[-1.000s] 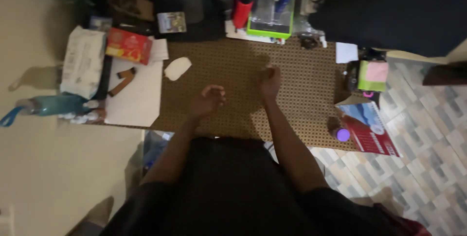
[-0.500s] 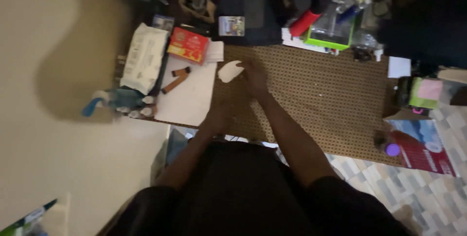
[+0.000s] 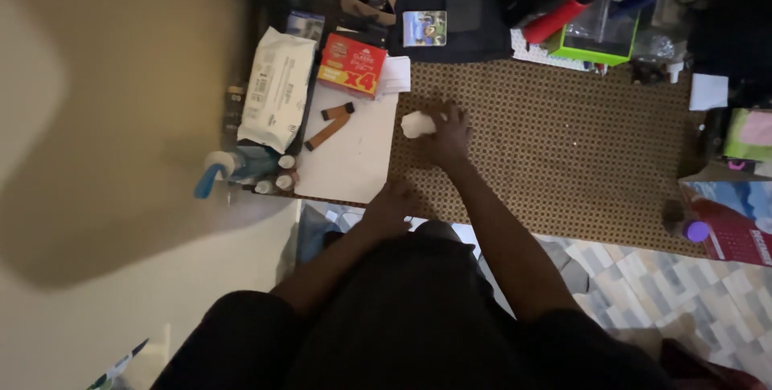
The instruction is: The person organizes various items on a desk, including papers, small containers, and a case.
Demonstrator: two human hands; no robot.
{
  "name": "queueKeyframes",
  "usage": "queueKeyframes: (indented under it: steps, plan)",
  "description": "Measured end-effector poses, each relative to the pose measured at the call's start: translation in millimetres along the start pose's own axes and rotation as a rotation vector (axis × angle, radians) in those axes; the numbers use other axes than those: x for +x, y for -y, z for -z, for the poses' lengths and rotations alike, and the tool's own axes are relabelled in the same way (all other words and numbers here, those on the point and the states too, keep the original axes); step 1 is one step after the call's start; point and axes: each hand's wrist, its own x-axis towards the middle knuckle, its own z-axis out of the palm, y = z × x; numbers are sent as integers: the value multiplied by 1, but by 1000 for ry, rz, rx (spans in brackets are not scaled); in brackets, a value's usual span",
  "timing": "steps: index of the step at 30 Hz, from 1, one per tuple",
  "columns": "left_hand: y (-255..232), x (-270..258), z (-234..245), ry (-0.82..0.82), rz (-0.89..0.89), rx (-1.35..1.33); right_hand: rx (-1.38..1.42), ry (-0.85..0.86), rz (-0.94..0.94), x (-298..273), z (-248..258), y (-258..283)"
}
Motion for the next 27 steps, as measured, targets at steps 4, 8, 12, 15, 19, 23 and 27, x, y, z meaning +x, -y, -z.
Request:
queueKeyframes:
  steps: [4,8,12,15,19,23,27]
  plan:
    - [53,25,21,4,-6,41,97,-7,-139,-2,5,3]
    - [93,56,109,-676,352,78,190,-26,-156,9,-8,-14]
    - [122,77,167,-863,524,41,75,-210,-188,1,48,39]
    - [159,94,150,-774,598,55,99,-479,128,24,9,28]
    - [141,104,168,-627,738,7,648,-181,209,65,-35,57]
    - [151,103,156,-732,671,-39,1256,124,-211,76,-30,101]
    - [152,93,151,-867,498,-133,1252,54,-318,74,-30,102]
